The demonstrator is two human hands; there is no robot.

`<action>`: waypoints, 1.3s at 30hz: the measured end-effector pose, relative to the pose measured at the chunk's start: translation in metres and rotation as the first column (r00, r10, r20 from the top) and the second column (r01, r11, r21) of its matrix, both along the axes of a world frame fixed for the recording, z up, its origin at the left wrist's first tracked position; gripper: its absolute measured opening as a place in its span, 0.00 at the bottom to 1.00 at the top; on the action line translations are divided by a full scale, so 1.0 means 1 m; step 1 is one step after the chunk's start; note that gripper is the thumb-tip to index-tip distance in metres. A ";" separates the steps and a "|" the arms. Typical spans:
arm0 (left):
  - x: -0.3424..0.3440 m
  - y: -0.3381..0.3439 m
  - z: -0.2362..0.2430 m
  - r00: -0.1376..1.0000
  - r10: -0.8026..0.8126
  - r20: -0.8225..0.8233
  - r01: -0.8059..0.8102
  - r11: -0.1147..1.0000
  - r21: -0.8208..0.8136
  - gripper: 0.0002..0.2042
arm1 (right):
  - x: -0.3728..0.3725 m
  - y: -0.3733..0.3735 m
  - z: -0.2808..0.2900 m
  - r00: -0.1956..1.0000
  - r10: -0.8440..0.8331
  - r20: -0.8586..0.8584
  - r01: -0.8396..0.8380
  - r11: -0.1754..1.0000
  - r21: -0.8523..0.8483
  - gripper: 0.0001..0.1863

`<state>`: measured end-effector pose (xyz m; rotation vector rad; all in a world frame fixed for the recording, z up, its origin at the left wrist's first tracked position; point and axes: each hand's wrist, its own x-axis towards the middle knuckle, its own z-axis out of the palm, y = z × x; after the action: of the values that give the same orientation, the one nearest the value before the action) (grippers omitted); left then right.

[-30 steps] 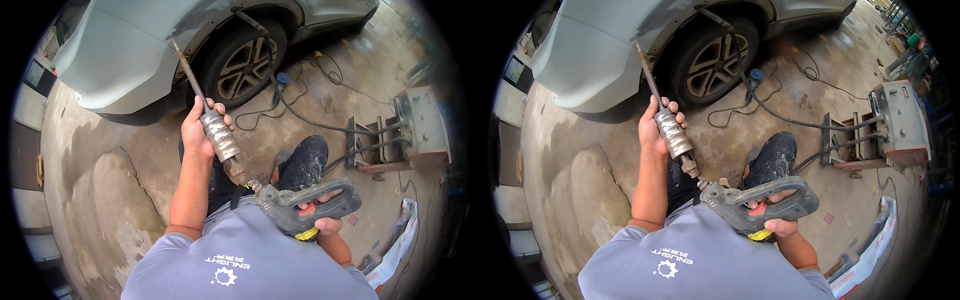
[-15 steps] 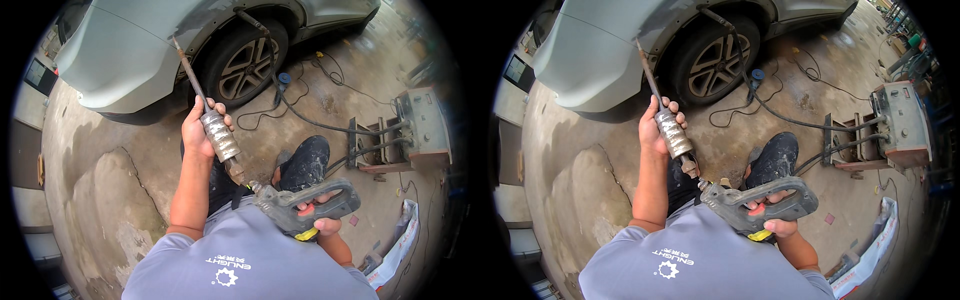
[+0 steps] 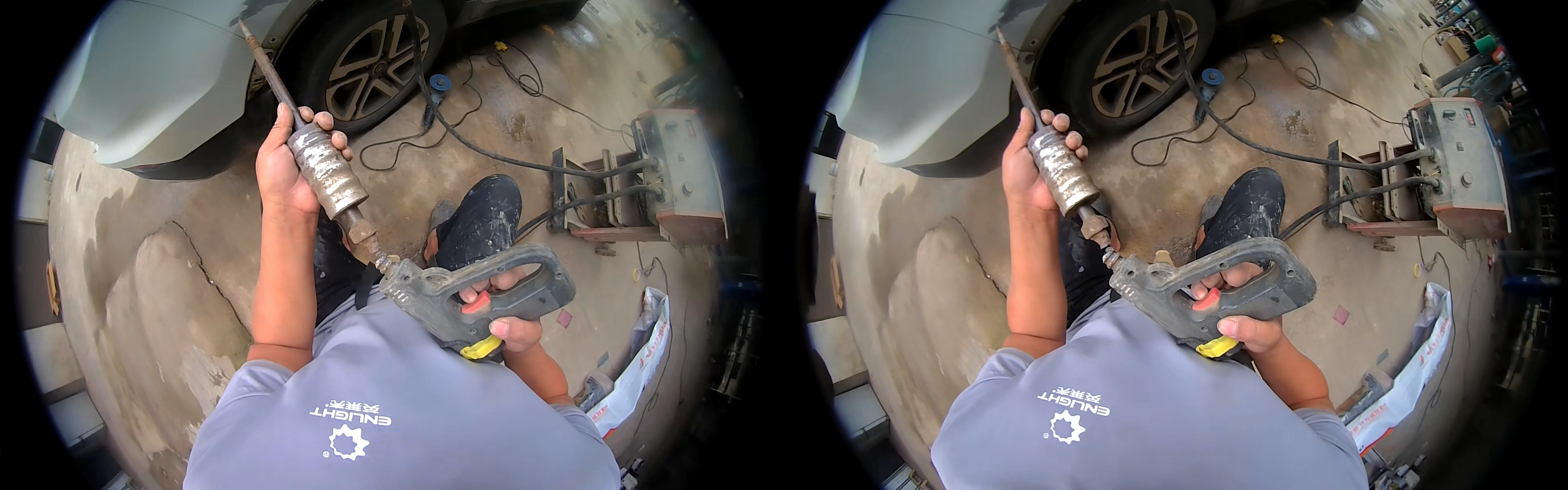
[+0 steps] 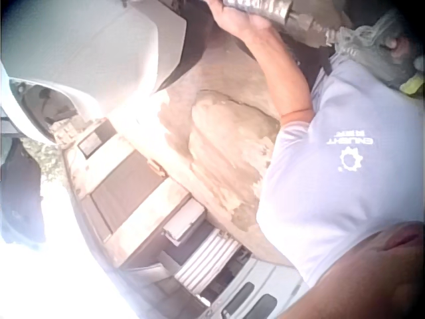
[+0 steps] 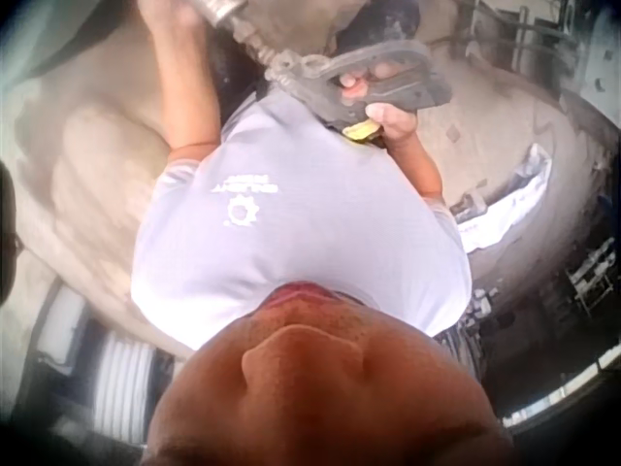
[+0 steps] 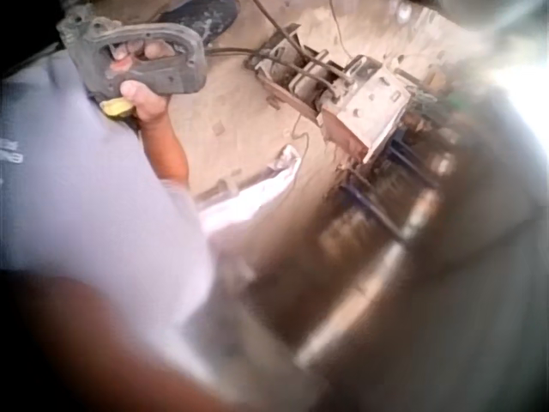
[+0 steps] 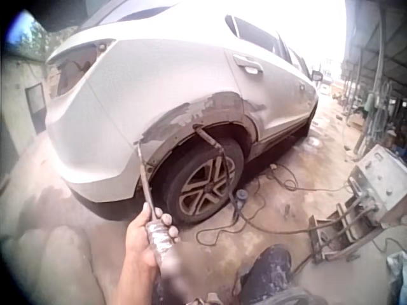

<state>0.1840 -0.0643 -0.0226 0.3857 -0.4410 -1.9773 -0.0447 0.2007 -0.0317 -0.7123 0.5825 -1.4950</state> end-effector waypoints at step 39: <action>-0.014 -0.007 0.013 0.998 0.054 -0.028 -0.052 0.996 0.078 0.19 | 0.005 0.020 -0.014 0.982 -0.187 -0.006 0.186 0.979 -0.087 0.33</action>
<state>0.1697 -0.0708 -0.0097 0.4120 -0.3326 -1.9501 -0.0395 0.2203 -0.0455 -0.7518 0.6120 -1.6986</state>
